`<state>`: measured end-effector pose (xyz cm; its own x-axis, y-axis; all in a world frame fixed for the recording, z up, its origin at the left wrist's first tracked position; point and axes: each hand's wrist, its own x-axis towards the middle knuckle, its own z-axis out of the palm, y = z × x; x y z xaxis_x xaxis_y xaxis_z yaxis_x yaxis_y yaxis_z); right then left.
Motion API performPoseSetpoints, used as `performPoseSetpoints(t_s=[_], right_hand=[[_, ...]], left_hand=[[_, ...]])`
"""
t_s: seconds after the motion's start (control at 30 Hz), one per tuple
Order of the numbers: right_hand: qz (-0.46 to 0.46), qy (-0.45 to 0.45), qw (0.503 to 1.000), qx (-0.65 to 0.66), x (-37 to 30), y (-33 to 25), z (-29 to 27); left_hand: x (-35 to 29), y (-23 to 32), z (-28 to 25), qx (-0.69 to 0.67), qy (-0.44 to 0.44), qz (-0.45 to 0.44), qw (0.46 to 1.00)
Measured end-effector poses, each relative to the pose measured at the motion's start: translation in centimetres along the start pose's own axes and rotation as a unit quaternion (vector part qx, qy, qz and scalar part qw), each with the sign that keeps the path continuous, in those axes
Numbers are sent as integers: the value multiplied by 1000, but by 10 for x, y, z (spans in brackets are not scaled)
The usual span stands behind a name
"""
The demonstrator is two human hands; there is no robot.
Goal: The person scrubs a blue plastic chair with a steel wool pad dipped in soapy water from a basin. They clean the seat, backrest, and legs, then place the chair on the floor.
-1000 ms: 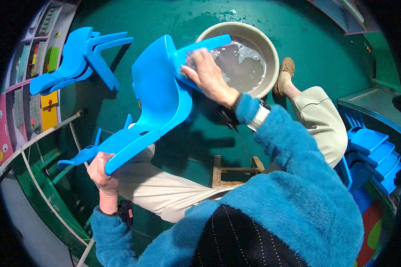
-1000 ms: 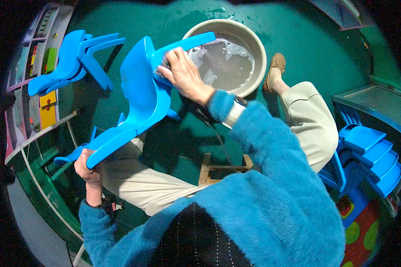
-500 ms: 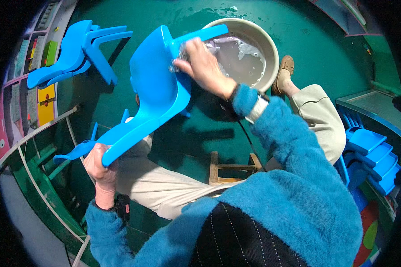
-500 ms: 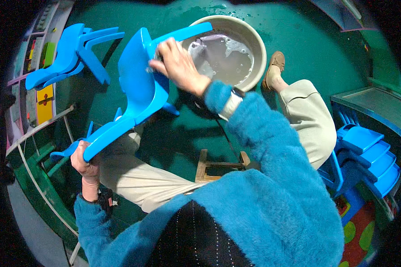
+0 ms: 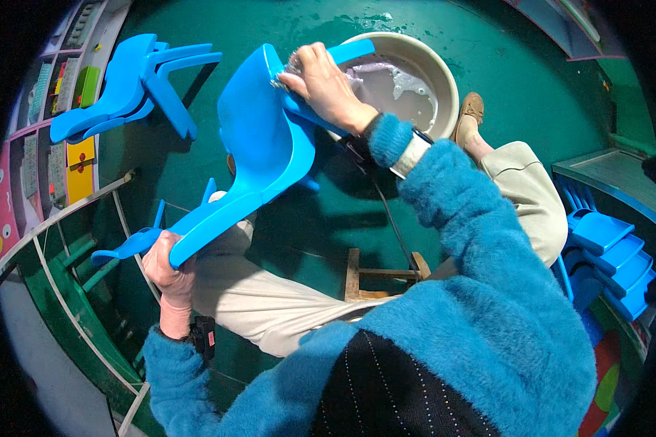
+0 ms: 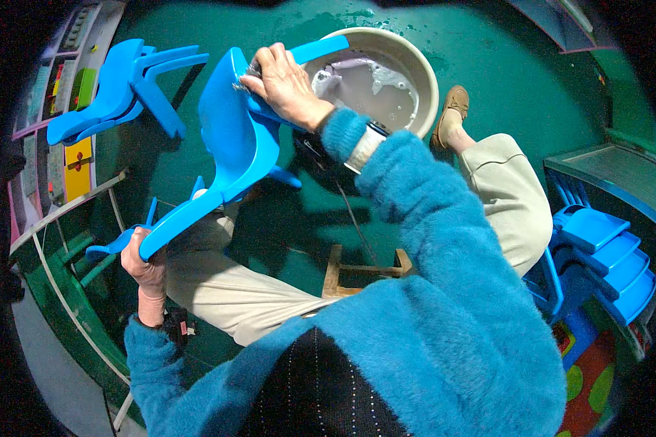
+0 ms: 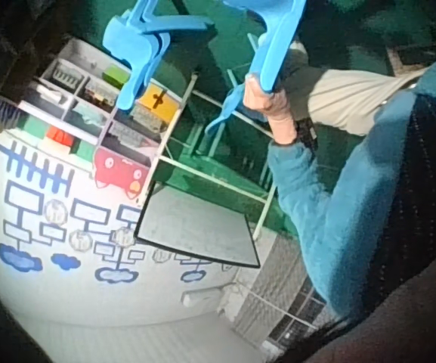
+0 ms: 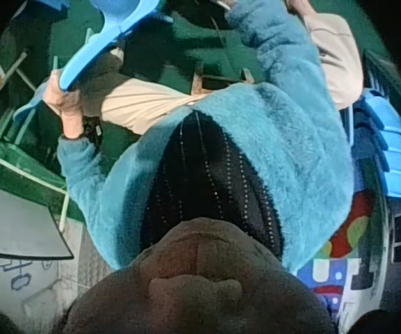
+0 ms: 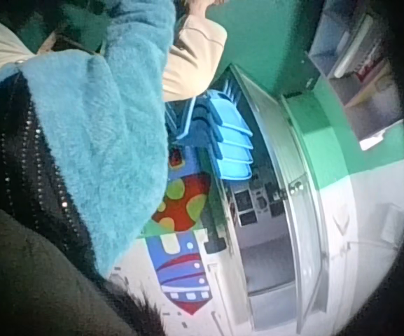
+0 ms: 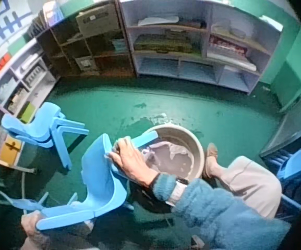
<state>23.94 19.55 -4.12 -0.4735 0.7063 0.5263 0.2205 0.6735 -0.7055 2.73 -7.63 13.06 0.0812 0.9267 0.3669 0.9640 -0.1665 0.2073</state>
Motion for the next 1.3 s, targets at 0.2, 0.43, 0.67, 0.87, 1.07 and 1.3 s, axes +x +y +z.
performPoseSetpoints(t_s=[0.2,0.43,0.67,0.87,1.07,1.3], right_hand=[[28,-31,999,-12,-39,9,-5],[108,4,986,-126,25,58,26],[100,-21,993,-65,14,36,11],[140,-83,986,-25,10,38,3],[225,-33,973,-20,6,29,-1],[253,10,967,-14,-1,32,-5]], left_hand=[[1,-1,0,-12,-40,-24,999],[5,4,-1,-22,-26,5,999],[17,17,3,-3,-26,-15,1000],[20,19,4,1,-39,-5,999],[20,18,5,16,-29,6,999],[18,18,2,7,-47,4,999]])
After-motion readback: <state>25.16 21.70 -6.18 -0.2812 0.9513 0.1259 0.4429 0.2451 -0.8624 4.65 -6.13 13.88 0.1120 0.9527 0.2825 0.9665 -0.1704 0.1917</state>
